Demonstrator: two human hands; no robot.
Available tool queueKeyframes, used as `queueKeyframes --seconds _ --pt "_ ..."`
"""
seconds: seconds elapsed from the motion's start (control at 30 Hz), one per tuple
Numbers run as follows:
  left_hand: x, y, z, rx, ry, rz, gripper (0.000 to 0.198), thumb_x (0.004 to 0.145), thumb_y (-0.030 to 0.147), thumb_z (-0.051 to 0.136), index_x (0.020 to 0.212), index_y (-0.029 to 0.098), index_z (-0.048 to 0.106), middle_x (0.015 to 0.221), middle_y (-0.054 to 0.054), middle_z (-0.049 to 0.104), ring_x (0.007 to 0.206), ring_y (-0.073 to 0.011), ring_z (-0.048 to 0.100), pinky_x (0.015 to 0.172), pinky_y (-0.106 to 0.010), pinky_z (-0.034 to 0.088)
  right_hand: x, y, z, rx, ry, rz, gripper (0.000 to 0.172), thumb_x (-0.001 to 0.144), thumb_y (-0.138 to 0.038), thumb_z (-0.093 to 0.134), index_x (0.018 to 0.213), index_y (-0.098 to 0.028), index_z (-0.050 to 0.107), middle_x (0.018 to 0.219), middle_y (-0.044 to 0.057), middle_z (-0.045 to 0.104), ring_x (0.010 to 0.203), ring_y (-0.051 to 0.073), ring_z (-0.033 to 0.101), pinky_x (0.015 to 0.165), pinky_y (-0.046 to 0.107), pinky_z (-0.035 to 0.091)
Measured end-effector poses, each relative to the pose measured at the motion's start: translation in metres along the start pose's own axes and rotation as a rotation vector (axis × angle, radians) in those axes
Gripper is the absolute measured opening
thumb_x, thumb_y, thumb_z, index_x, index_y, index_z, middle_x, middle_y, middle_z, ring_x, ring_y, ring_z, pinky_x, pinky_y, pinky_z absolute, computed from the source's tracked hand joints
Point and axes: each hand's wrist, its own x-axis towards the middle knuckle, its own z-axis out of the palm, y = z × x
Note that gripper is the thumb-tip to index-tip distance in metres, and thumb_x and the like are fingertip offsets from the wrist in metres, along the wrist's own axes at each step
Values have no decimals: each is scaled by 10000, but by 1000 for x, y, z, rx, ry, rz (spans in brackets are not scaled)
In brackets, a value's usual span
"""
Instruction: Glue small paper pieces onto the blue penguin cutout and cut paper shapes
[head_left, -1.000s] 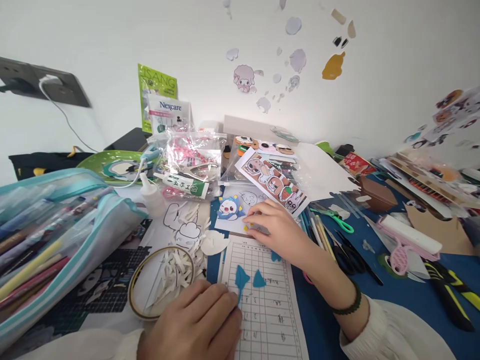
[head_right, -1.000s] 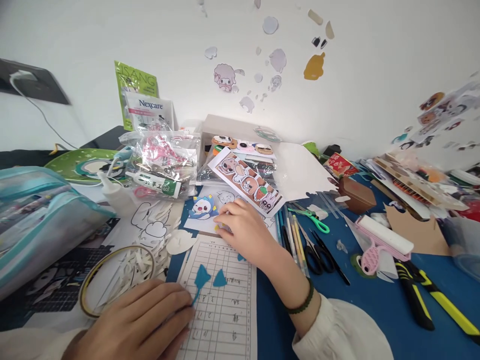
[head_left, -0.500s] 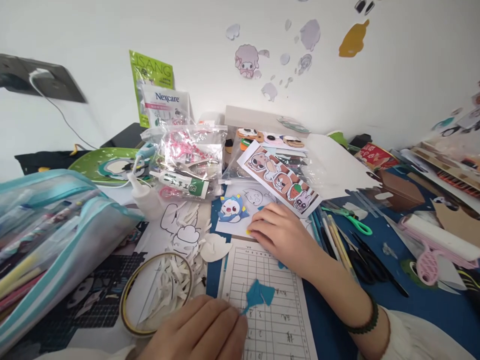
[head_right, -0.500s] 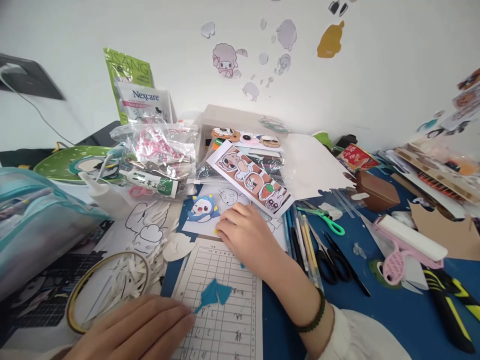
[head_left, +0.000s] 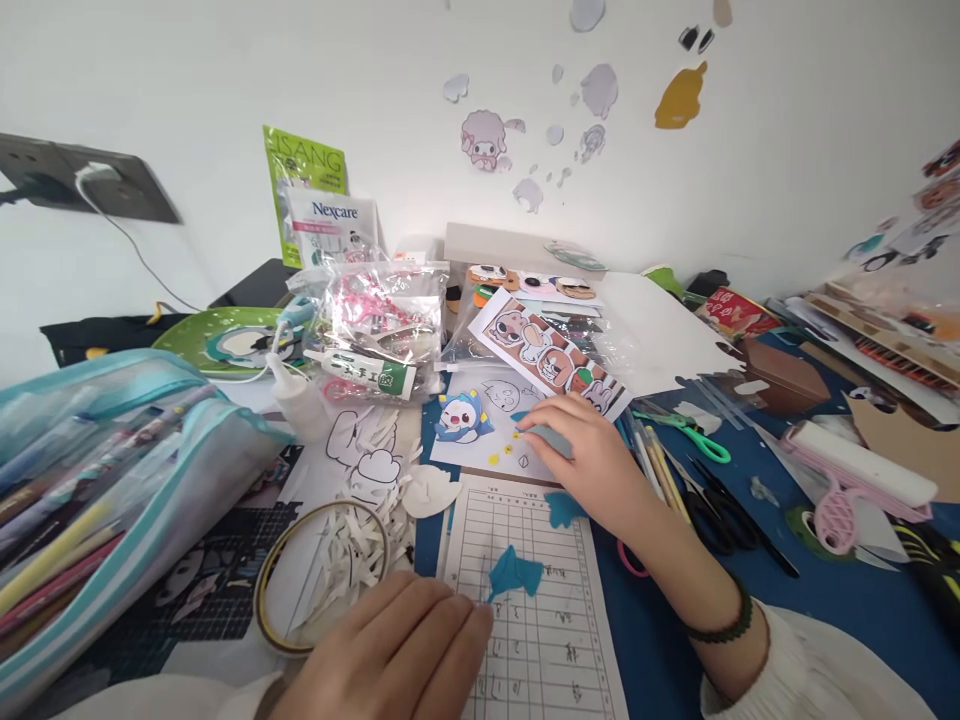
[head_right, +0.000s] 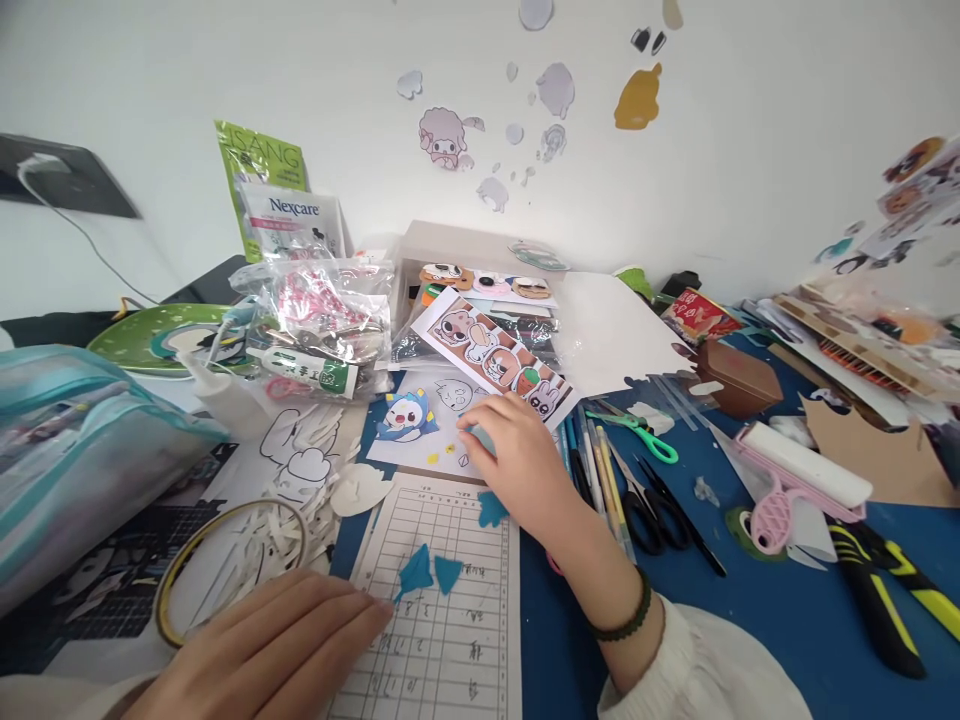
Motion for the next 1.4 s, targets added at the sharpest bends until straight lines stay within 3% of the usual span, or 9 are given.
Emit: queueKeyframes --seconds 0.13,0.27,0.37,0.4,0.5,0.57,0.83,1.4 --pt "-10 4 16 17 67 -29 304 985 127 306 954 159 607 717 -1 705 656 -156 636 688 -299 492 12 -9 3 -1 -33 132 125 892 -167 559 895 -199 680 901 53 708 834 210 652 726 329 502" --pt "-8 7 14 33 105 -16 317 978 98 300 923 160 606 684 5 703 624 -147 631 638 -294 489 42 -20 13 -72 -118 278 157 903 -275 585 974 -176 685 693 29 671 663 193 634 652 337 496" --pt "-1 8 4 58 73 -6 345 988 98 280 911 150 612 678 6 707 603 -148 637 606 -301 496 61 -26 20 -117 -189 342 185 930 -327 583 943 -158 659 829 28 675 742 160 639 714 342 525" --pt "0 9 1 63 13 -7 335 989 97 289 924 142 615 702 3 716 617 -151 647 615 -305 506 65 -27 22 -124 -214 349 193 937 -335 582 934 -155 653 880 28 675 770 153 641 733 343 533" --pt "3 9 -3 54 -68 -8 293 968 60 340 935 128 623 743 2 729 628 -156 664 605 -308 524 69 -31 26 -128 -262 337 182 940 -328 586 936 -158 650 967 40 675 831 156 644 772 351 540" --pt "2 9 -3 46 -56 -16 300 963 49 341 925 127 628 748 1 733 628 -161 672 584 -313 526 66 -33 26 -116 -266 316 161 936 -306 593 931 -155 648 967 39 673 839 158 642 779 354 536" --pt "-4 12 -1 -4 -56 -25 385 986 80 265 941 112 646 789 -26 741 659 -174 688 583 -326 548 54 -32 13 -10 -236 265 95 922 -163 531 859 -173 602 710 -12 619 613 136 560 581 272 416" --pt "-3 10 3 52 -48 -9 334 967 62 337 889 134 654 725 -11 707 630 -149 659 603 -275 549 49 -27 10 -40 -257 241 123 950 -222 398 962 -225 520 663 -1 579 617 205 537 557 279 319"
